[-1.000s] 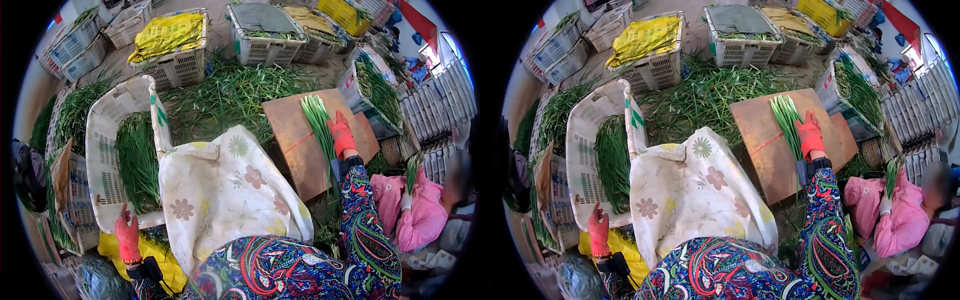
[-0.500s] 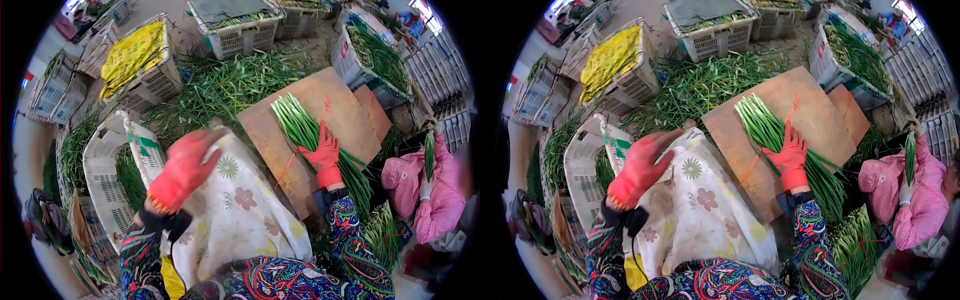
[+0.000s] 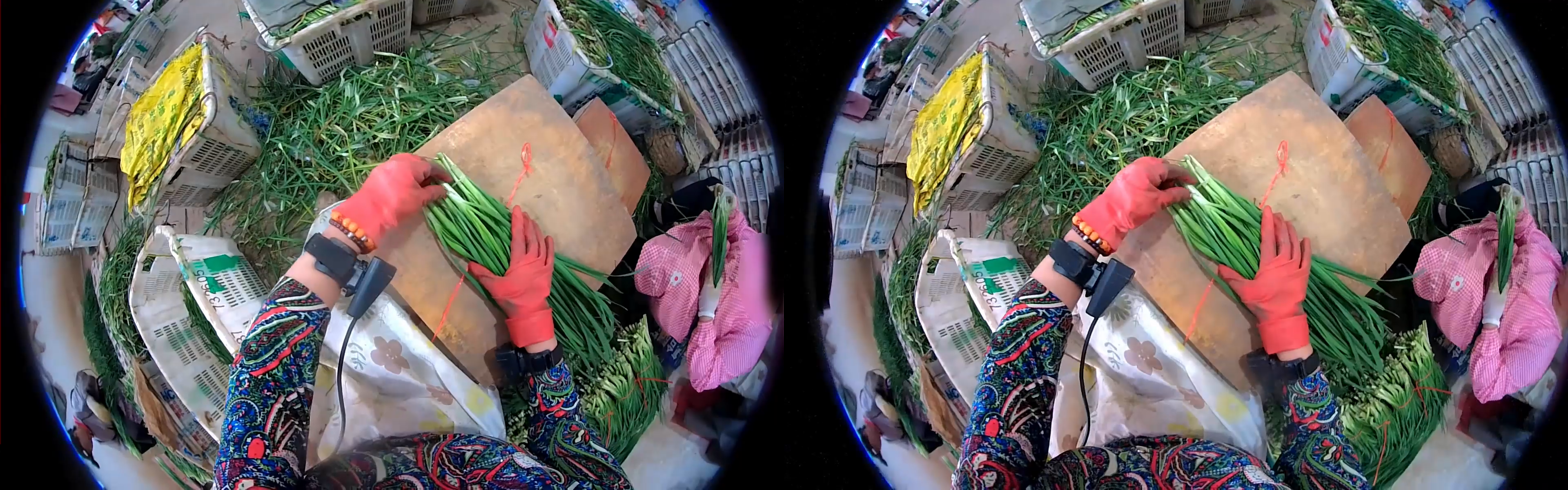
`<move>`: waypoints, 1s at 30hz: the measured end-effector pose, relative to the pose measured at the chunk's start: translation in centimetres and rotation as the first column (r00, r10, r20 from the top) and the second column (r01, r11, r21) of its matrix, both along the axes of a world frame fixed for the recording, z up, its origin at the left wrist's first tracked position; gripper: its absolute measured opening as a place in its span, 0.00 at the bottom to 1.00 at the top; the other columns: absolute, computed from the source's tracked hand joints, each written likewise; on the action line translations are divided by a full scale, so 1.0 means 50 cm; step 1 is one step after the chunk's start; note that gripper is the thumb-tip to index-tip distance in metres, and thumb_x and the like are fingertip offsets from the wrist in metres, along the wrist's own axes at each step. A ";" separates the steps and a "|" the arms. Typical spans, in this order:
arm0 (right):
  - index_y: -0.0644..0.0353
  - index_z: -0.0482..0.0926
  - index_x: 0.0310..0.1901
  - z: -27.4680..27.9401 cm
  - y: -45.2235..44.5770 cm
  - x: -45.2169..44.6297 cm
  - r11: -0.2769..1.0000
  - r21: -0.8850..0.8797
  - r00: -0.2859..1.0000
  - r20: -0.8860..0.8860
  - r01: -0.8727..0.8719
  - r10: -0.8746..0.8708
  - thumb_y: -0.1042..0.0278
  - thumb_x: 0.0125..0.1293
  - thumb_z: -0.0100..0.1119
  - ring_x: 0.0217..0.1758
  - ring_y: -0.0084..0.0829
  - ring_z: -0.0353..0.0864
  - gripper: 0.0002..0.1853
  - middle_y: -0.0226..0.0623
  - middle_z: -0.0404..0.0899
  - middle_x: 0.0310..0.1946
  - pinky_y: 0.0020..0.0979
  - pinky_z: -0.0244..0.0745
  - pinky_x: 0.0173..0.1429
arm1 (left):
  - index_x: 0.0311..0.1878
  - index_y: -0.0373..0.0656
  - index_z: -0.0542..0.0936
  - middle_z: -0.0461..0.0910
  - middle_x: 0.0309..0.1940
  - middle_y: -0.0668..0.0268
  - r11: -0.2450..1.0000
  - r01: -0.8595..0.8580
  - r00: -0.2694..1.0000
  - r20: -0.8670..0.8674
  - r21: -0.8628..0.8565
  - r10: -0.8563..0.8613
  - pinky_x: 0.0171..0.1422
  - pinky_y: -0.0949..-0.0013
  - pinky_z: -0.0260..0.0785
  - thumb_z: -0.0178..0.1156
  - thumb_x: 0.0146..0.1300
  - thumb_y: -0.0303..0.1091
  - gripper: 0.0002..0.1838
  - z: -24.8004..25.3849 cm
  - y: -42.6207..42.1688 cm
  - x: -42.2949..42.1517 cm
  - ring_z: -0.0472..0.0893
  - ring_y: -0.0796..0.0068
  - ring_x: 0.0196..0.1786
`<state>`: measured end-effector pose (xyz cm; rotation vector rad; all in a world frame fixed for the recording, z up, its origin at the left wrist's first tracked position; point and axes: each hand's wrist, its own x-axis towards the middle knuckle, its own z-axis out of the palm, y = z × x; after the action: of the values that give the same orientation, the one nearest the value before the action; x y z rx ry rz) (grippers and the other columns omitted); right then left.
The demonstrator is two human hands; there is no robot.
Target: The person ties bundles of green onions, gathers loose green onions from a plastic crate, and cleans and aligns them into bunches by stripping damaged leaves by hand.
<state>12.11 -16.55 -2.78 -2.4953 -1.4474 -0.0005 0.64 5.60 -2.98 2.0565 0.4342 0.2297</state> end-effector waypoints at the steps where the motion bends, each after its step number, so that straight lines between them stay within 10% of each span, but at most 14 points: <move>1: 0.56 0.53 0.65 0.001 0.000 0.000 1.000 0.000 1.000 0.000 -0.002 0.002 0.35 0.37 0.62 0.62 0.40 0.60 0.54 0.42 0.62 0.60 0.52 0.49 0.65 | 0.40 0.38 0.80 0.78 0.30 0.58 1.000 0.003 1.000 -0.016 -0.023 -0.003 0.39 0.70 0.70 0.61 0.51 0.30 0.12 0.002 0.003 0.003 0.77 0.67 0.33; 4: 0.57 0.54 0.65 0.000 0.005 0.000 1.000 0.006 1.000 0.005 -0.006 0.006 0.35 0.37 0.61 0.62 0.41 0.61 0.54 0.42 0.62 0.59 0.52 0.49 0.64 | 0.39 0.39 0.80 0.78 0.30 0.60 0.979 -0.016 1.000 -0.021 -0.202 0.012 0.40 0.69 0.70 0.61 0.51 0.30 0.11 -0.007 0.007 0.004 0.77 0.68 0.34; 14: 0.57 0.55 0.64 0.001 0.008 0.002 1.000 0.009 1.000 0.028 -0.013 0.013 0.35 0.37 0.61 0.61 0.42 0.62 0.53 0.43 0.64 0.57 0.51 0.51 0.62 | 0.34 0.39 0.80 0.77 0.29 0.60 0.992 -0.129 0.991 0.039 -0.005 0.129 0.39 0.68 0.69 0.57 0.55 0.31 0.06 -0.013 -0.019 0.019 0.77 0.64 0.33; 18: 0.57 0.56 0.64 0.002 0.007 0.001 1.000 0.019 1.000 0.022 -0.012 0.012 0.34 0.38 0.60 0.60 0.42 0.62 0.53 0.43 0.64 0.57 0.51 0.51 0.62 | 0.37 0.38 0.78 0.78 0.26 0.62 0.914 -0.393 0.912 0.170 0.095 0.375 0.36 0.69 0.70 0.57 0.56 0.32 0.09 -0.025 -0.008 0.011 0.77 0.69 0.29; 22: 0.57 0.56 0.64 0.000 0.004 0.003 1.000 0.016 1.000 0.016 -0.011 0.011 0.33 0.39 0.59 0.60 0.42 0.61 0.53 0.43 0.63 0.58 0.52 0.50 0.62 | 0.36 0.38 0.79 0.79 0.23 0.69 0.660 -0.723 0.645 0.140 -0.205 0.751 0.32 0.74 0.68 0.54 0.61 0.41 0.14 -0.059 0.125 -0.055 0.74 0.79 0.25; 24: 0.57 0.56 0.64 -0.001 0.006 0.003 1.000 0.028 1.000 0.012 -0.010 0.010 0.32 0.39 0.58 0.61 0.42 0.61 0.53 0.42 0.63 0.58 0.52 0.49 0.63 | 0.37 0.40 0.80 0.80 0.27 0.65 0.683 -0.718 0.668 0.144 -0.133 0.730 0.37 0.72 0.69 0.54 0.60 0.42 0.14 -0.063 0.147 -0.082 0.77 0.73 0.30; 27: 0.57 0.55 0.64 -0.003 0.003 0.003 1.000 0.026 1.000 0.001 -0.008 0.008 0.32 0.39 0.58 0.61 0.42 0.60 0.53 0.42 0.62 0.59 0.53 0.48 0.63 | 0.40 0.41 0.80 0.79 0.37 0.60 0.782 -0.429 0.902 0.248 0.452 0.352 0.48 0.68 0.68 0.58 0.56 0.33 0.10 0.048 0.049 -0.053 0.77 0.64 0.41; 30: 0.57 0.55 0.65 -0.002 -0.001 0.001 1.000 0.012 1.000 0.009 0.001 -0.001 0.31 0.39 0.58 0.63 0.42 0.59 0.53 0.41 0.60 0.61 0.53 0.47 0.64 | 0.33 0.42 0.80 0.77 0.37 0.59 0.860 -0.237 0.946 0.308 0.452 0.099 0.53 0.63 0.67 0.61 0.50 0.31 0.07 0.043 -0.029 -0.014 0.75 0.60 0.44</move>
<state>12.15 -16.58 -2.89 -2.4893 -1.4448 -0.0207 -0.03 4.17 -0.81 2.4266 0.4141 0.7944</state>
